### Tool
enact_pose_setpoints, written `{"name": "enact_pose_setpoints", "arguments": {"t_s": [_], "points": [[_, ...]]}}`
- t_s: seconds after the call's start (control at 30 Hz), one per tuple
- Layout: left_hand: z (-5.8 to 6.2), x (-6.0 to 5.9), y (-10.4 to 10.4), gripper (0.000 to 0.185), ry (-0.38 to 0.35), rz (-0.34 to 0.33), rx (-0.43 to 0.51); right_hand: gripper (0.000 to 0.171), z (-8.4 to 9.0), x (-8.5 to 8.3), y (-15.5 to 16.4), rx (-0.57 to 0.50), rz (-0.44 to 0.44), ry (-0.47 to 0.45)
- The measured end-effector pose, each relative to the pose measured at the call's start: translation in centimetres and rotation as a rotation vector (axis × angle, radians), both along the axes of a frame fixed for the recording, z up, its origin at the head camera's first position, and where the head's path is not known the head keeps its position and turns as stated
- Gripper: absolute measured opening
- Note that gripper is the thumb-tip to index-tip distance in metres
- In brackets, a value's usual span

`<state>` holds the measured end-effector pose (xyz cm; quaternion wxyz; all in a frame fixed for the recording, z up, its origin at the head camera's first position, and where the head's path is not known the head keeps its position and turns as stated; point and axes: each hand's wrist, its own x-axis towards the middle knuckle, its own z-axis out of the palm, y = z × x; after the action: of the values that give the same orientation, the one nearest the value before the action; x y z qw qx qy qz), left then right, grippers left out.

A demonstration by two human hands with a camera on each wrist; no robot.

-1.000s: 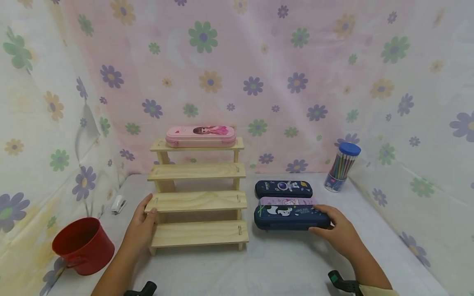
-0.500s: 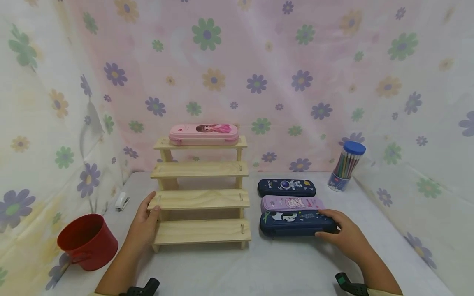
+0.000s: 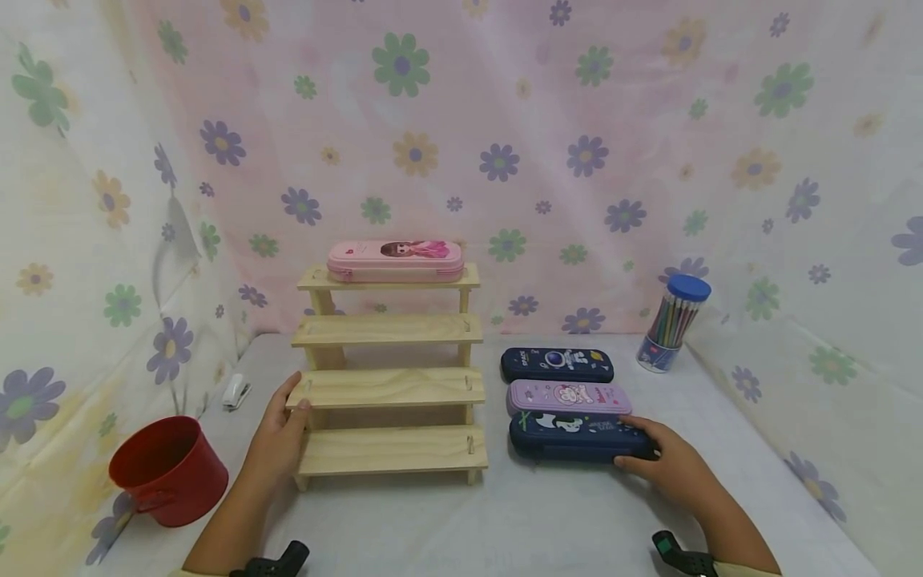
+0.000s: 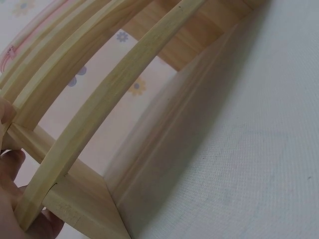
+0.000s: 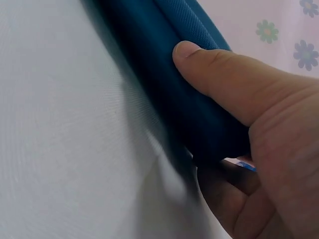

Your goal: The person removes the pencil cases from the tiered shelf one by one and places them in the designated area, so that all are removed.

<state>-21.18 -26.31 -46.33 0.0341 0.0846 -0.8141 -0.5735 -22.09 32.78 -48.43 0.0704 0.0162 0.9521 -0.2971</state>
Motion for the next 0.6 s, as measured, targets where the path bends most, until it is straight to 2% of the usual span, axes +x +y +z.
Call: {"name": "enact_pose_setpoints", "arguments": {"t_s": [0.27, 0.6], "points": [[-0.05, 0.08, 0.05, 0.065, -0.014, 0.024, 0.007, 0.099, -0.36, -0.17, -0.31, -0.006, -0.005, 0.014], [-0.02, -0.05, 0.13, 0.064, -0.022, 0.014, 0.008, 0.098, -0.7, -0.05, -0.61, -0.01, -0.025, 0.025]]}}
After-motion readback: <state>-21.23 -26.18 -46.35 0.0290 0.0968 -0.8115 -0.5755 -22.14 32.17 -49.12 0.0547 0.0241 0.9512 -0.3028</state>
